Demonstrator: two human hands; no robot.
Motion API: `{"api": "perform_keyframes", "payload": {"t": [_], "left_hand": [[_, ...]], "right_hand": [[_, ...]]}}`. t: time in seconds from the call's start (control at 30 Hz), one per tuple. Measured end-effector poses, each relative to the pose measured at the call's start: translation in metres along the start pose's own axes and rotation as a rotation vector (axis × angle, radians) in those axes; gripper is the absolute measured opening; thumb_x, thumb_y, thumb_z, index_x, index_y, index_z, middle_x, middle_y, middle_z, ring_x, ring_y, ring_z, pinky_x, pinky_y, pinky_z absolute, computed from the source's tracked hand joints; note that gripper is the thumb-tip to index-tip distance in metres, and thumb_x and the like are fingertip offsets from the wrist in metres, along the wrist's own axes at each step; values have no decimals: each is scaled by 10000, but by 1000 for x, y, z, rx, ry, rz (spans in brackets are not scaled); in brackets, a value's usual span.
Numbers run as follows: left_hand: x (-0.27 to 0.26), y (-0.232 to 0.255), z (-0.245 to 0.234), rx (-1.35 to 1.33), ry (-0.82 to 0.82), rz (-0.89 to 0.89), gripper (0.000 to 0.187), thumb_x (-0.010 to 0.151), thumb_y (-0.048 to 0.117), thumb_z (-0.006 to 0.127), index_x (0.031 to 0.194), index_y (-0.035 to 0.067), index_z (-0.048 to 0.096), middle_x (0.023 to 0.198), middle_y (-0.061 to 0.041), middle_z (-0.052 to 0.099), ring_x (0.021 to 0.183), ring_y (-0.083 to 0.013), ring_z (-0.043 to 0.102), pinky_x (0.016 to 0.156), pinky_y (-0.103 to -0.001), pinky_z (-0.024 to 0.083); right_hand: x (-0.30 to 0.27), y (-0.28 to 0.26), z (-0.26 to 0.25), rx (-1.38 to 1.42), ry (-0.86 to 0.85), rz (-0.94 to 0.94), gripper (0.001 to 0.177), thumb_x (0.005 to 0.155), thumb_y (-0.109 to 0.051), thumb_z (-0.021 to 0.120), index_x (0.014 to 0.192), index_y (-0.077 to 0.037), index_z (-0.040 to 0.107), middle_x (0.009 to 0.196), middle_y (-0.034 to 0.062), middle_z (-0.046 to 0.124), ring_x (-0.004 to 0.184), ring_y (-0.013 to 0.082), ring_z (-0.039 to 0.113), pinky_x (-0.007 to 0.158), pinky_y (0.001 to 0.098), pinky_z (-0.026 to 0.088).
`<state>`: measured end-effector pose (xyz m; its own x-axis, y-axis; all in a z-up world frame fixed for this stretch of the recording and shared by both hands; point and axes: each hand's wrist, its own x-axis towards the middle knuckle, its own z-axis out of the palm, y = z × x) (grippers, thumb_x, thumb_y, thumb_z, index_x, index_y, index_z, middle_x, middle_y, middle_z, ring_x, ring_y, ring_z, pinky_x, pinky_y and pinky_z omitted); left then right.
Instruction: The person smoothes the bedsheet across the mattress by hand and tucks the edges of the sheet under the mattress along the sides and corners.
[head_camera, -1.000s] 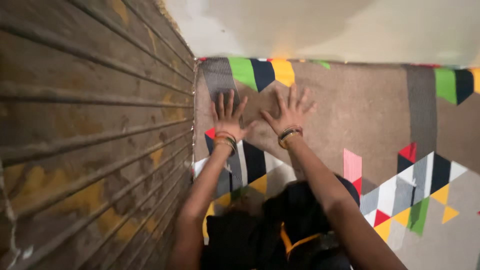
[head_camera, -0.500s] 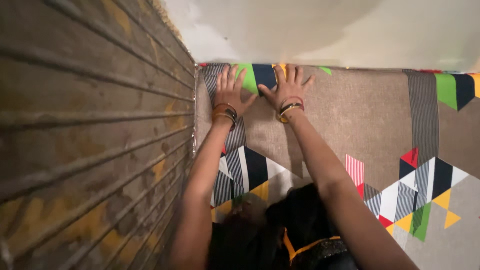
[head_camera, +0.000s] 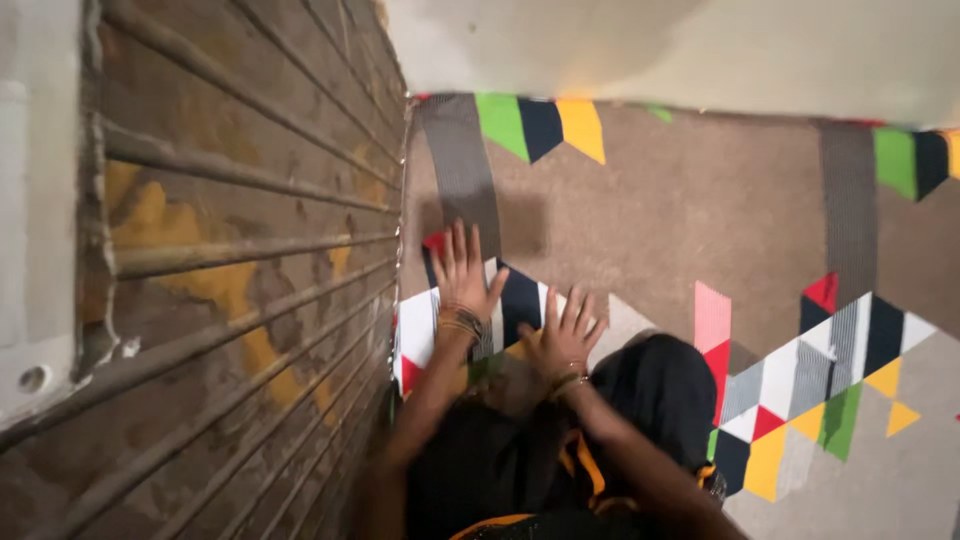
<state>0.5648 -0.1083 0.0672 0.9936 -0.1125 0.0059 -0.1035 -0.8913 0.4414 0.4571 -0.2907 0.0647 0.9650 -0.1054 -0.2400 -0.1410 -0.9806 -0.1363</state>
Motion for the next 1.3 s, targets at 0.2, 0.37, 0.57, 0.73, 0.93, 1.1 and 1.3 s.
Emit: {"api": "perform_keyframes", "payload": {"t": [0.2, 0.37, 0.57, 0.73, 0.93, 1.1, 1.3], "left_hand": [[-20, 0, -3, -2, -70, -104, 770, 1013, 599, 444, 1635, 174, 287, 1715, -178, 176, 1593, -372, 116, 1272, -570, 38], [73, -7, -5, 143, -52, -20, 739, 975, 580, 455, 1609, 240, 287, 1683, -169, 133, 1539, -409, 70, 1231, -577, 30], [158, -27, -14, -2, -8, 79, 759, 994, 483, 562, 1623, 150, 298, 1699, -136, 205, 1567, -357, 150, 1273, -529, 113], [207, -41, -19, -95, 79, 114, 706, 1026, 354, 607, 1600, 39, 345, 1658, -159, 357, 1546, -347, 292, 1278, -503, 197], [218, -39, -27, -140, 70, 92, 667, 950, 337, 643, 1502, 34, 424, 1520, -182, 468, 1453, -365, 384, 1234, -502, 250], [219, -48, -14, -128, 138, 125, 657, 950, 343, 648, 1485, 21, 444, 1505, -206, 473, 1435, -392, 385, 1220, -514, 260], [224, -60, 2, -130, 166, 144, 613, 984, 324, 634, 1500, 47, 455, 1516, -204, 481, 1433, -396, 399, 1227, -510, 275]], "right_hand": [[98, -6, -26, -66, 47, -119, 924, 888, -775, 455, 1635, -264, 270, 1713, 143, 96, 1548, 477, -7, 1138, 770, -59], [173, -30, -62, -23, 16, -138, 834, 894, -689, 516, 1607, -312, 303, 1709, 101, 105, 1545, 465, -3, 1137, 767, -43], [266, -34, -67, 28, 179, -280, 810, 973, -521, 611, 1635, -152, 325, 1702, 136, 227, 1567, 361, 136, 1198, 686, 47], [302, -33, -79, 174, 244, -350, 752, 919, -447, 711, 1526, -85, 453, 1543, 151, 456, 1473, 344, 347, 1242, 561, 157], [305, -39, -97, 216, 279, -347, 641, 890, -415, 740, 1406, -88, 549, 1435, 174, 515, 1369, 376, 424, 1188, 548, 224], [299, -61, -76, 137, 197, -401, 516, 983, -393, 702, 1389, -108, 558, 1444, 130, 535, 1412, 326, 435, 1224, 568, 238], [290, -69, -55, 195, 264, -607, 676, 890, -379, 704, 1474, -98, 510, 1510, 150, 471, 1451, 371, 365, 1214, 587, 262]]}}
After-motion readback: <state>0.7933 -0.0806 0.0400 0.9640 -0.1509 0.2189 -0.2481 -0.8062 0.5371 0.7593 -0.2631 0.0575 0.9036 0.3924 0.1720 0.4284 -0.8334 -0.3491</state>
